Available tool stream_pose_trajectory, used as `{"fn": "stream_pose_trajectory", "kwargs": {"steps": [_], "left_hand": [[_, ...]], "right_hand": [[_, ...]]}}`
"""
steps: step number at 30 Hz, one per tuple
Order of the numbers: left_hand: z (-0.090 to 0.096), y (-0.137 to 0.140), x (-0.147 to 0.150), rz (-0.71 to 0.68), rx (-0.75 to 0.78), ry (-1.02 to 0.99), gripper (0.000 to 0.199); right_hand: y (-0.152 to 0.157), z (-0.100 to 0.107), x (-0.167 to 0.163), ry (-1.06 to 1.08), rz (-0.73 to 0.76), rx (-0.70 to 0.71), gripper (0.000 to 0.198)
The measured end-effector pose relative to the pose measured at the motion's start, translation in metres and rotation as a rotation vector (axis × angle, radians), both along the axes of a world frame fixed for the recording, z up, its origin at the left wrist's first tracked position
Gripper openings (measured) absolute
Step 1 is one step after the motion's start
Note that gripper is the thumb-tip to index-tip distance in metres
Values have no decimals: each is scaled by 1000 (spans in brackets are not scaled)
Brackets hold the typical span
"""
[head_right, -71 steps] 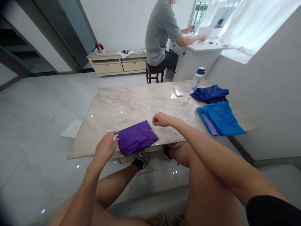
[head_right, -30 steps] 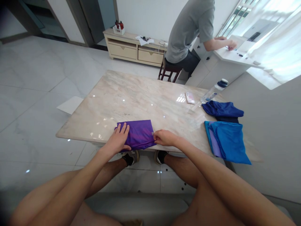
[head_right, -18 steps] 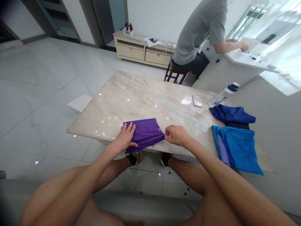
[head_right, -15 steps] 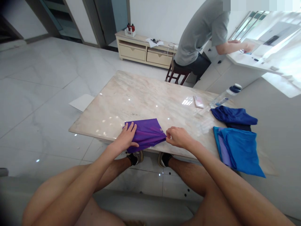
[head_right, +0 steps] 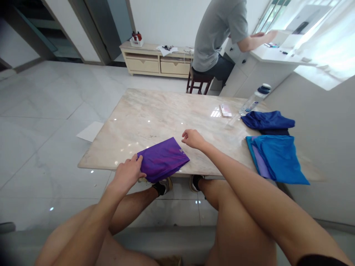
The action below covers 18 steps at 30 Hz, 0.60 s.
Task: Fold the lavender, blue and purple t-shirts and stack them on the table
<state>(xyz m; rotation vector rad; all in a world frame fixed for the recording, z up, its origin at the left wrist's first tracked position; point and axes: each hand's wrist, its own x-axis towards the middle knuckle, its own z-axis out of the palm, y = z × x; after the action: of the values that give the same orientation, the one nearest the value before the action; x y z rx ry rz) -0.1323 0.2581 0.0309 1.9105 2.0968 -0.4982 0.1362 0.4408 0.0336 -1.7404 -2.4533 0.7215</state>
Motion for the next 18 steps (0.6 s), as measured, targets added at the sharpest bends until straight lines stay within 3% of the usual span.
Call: {"fn": "stream_pose_trajectory", "kwargs": {"steps": [4,8,14,16,18], "left_hand": [[-2,-4,-4,-58,43,-1,60],[-7,-2,-5,-57,79,-25,57],[0,1,-17,-80,51,-18,52],[9,-5,-26,-107,174,-53,50],[20,-21,-33,-103,413,-120,47]], "right_hand": [[12,-13,-31,-10,-36,-197,42],[17,-21,-60,-26,-33,-252,43],[17,-29,-82,19,-234,-514,64],[15,-24,-81,27,-233,-533,63],[10,-12,-78,30,-195,-524,57]]}}
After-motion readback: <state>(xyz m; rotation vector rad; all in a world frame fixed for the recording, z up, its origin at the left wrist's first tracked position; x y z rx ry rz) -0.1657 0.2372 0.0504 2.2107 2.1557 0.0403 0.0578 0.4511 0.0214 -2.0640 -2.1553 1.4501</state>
